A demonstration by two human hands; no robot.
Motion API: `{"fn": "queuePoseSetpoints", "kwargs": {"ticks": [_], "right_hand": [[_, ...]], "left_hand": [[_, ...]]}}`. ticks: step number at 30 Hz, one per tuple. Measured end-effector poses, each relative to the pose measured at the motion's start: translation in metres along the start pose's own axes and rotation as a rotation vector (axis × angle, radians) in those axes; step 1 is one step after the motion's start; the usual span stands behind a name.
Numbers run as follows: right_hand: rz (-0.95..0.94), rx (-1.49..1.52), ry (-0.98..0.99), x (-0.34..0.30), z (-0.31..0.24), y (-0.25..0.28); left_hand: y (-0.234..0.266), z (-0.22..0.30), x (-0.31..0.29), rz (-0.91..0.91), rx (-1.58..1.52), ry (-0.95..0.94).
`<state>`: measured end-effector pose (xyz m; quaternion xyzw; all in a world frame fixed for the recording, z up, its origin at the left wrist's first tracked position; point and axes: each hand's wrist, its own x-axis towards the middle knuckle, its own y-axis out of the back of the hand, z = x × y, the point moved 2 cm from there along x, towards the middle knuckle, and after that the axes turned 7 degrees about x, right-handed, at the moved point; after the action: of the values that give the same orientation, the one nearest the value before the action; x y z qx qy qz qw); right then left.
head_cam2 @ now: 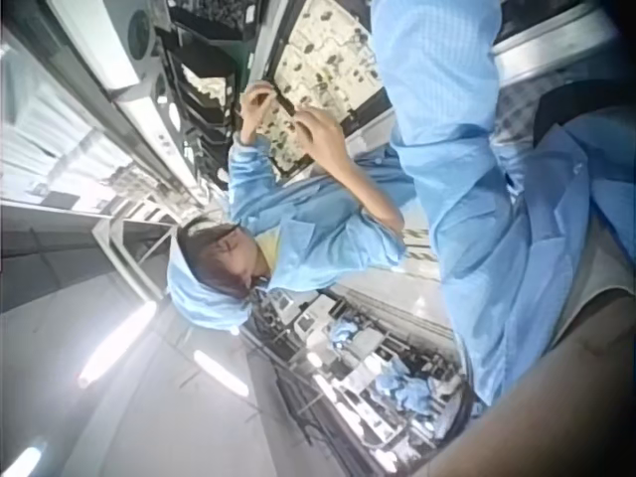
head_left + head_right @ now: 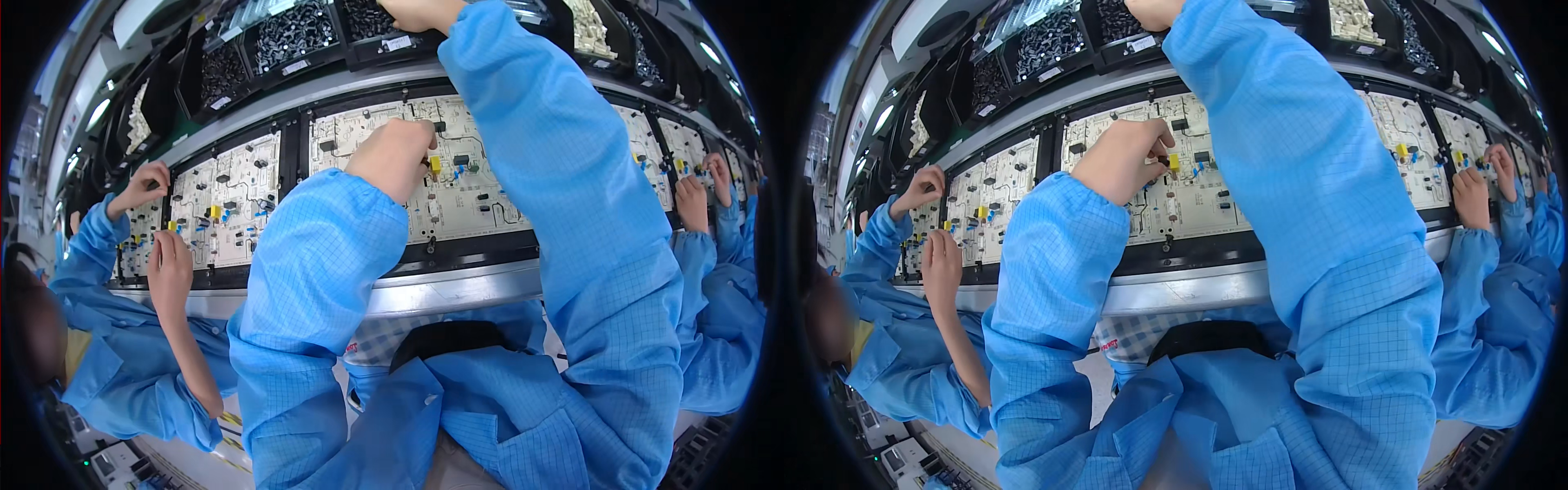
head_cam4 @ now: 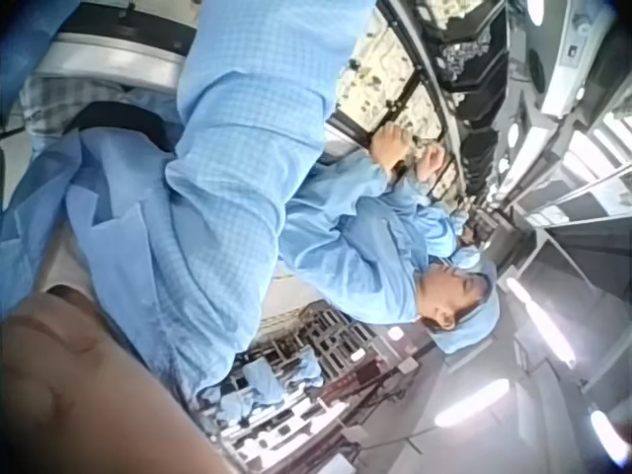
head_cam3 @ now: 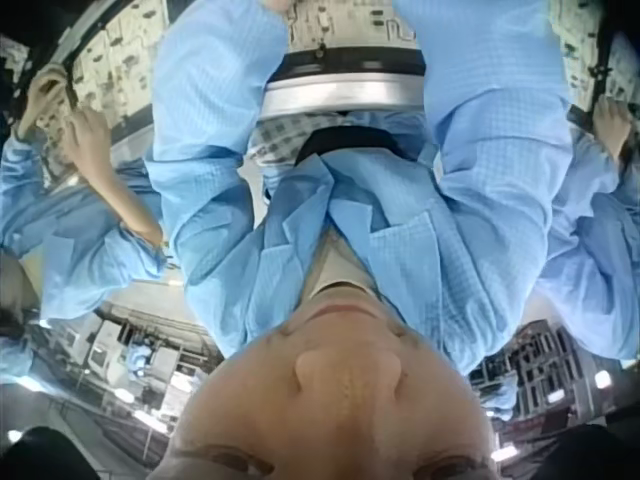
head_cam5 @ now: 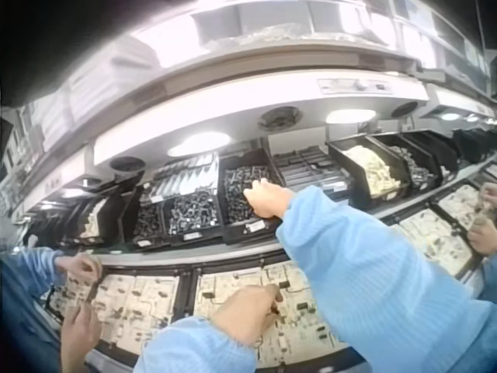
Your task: The recorder is manually placing electronic components onto printed circuit boards on a moving assembly line.
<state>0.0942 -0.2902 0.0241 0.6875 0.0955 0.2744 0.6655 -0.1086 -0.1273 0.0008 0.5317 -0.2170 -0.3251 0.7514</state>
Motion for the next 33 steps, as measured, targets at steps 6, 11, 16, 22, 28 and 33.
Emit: {"fn": "queuePoseSetpoints", "kwargs": {"ticks": [6, 11, 16, 22, 28, 33], "right_hand": [[0.289, 0.125, 0.08, 0.004, 0.003, -0.014], [0.365, 0.216, 0.034, -0.002, 0.0, -0.012], [0.395, 0.143, 0.003, -0.015, 0.003, -0.002], [0.565, 0.118, 0.264, -0.016, -0.056, 0.039], [0.677, -0.094, 0.629, 0.031, -0.094, 0.042], [0.335, -0.228, 0.476, 0.076, -0.098, 0.002]], "left_hand": [[0.004, 0.001, -0.001, 0.015, 0.183, 0.024], [0.006, 0.0, -0.003, -0.034, 0.118, 0.046], [0.003, 0.005, 0.005, -0.025, 0.149, 0.017], [0.004, 0.011, -0.001, -0.017, 0.214, 0.023], [-0.001, 0.026, -0.002, 0.106, 0.182, 0.001], [0.002, 0.02, -0.015, 0.111, 0.123, -0.051]]}}
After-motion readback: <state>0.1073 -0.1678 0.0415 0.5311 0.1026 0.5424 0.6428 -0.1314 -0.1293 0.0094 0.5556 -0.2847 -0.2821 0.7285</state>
